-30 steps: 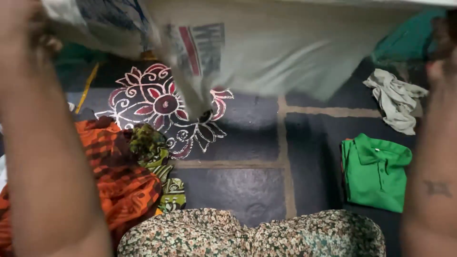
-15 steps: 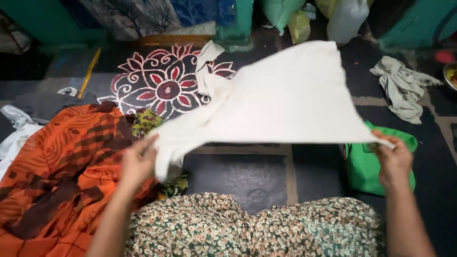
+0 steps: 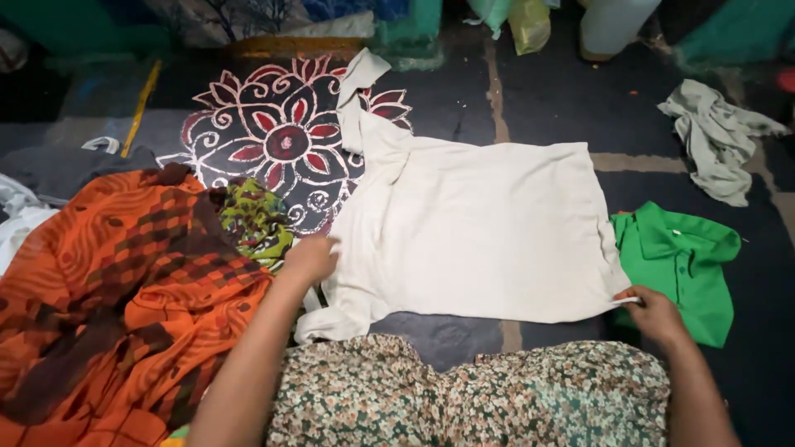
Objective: The person folds a red blouse, a green polo shirt, and a white long-sleeved shirt by hand on the floor. They lay each garment flat, fold the sides and sleeves inward, and then fold the body into a smaller rectangle before stacking them.
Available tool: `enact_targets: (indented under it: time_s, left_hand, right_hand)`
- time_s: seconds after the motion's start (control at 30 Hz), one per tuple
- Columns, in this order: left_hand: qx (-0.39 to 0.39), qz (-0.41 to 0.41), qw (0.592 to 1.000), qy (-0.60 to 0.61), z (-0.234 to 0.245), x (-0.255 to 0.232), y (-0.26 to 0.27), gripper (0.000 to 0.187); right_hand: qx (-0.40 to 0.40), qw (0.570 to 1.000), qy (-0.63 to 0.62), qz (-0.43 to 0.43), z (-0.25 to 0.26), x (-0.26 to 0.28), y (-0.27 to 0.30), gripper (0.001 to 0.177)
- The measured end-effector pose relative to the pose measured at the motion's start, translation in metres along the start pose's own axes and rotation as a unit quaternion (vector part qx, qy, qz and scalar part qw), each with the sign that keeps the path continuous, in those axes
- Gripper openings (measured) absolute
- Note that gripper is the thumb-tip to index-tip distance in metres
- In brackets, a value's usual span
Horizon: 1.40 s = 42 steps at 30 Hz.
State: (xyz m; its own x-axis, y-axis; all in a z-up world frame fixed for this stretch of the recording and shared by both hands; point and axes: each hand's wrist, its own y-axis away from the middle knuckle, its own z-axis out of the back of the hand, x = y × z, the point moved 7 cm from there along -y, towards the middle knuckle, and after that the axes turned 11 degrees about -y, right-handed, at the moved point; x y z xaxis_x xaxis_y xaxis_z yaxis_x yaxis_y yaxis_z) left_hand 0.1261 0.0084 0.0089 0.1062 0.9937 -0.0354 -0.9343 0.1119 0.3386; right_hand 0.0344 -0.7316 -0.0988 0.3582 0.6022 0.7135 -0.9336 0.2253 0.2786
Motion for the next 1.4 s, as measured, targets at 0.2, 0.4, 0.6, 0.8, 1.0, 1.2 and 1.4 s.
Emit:
enact_targets:
  time_s: [0.2, 0.4, 0.6, 0.8, 1.0, 1.2, 1.4]
  left_hand:
    - [-0.104, 0.178, 0.967, 0.147, -0.075, 0.035, -0.125, 0.041]
    - [-0.144, 0.249, 0.949, 0.125, -0.097, 0.058, -0.138, 0.035]
    - [-0.287, 0.337, 0.837, 0.320, -0.113, 0.146, -0.063, 0.039]
    - [0.134, -0.010, 0.991, 0.006, -0.171, 0.114, -0.010, 0.050]
    - [0.218, -0.007, 0.946, -0.239, -0.191, 0.105, 0.019, 0.028]
    - [-0.082, -0.021, 0.982, -0.171, -0.045, 0.004, 0.011, 0.024]
    - [0.000, -0.033, 0.993, -0.112, -0.071, 0.013, 0.014, 0.031]
  right_hand:
    - [-0.023, 0.995, 0.091, 0.043, -0.021, -0.008, -0.007, 0.019]
    - [-0.036, 0.993, 0.074, 0.085, -0.037, -0.023, -0.020, 0.018]
    - [-0.053, 0.992, 0.110, 0.009, -0.033, -0.019, -0.018, 0.023]
    - [0.003, 0.997, 0.078, 0.012, -0.024, -0.027, -0.028, 0.025]
    - [0.084, 0.992, 0.083, 0.033, -0.015, 0.018, -0.030, 0.022]
    - [0.051, 0.983, 0.131, 0.122, -0.012, 0.037, -0.039, 0.024]
    - [-0.010, 0.990, 0.073, 0.119, 0.000, -0.027, -0.042, 0.025]
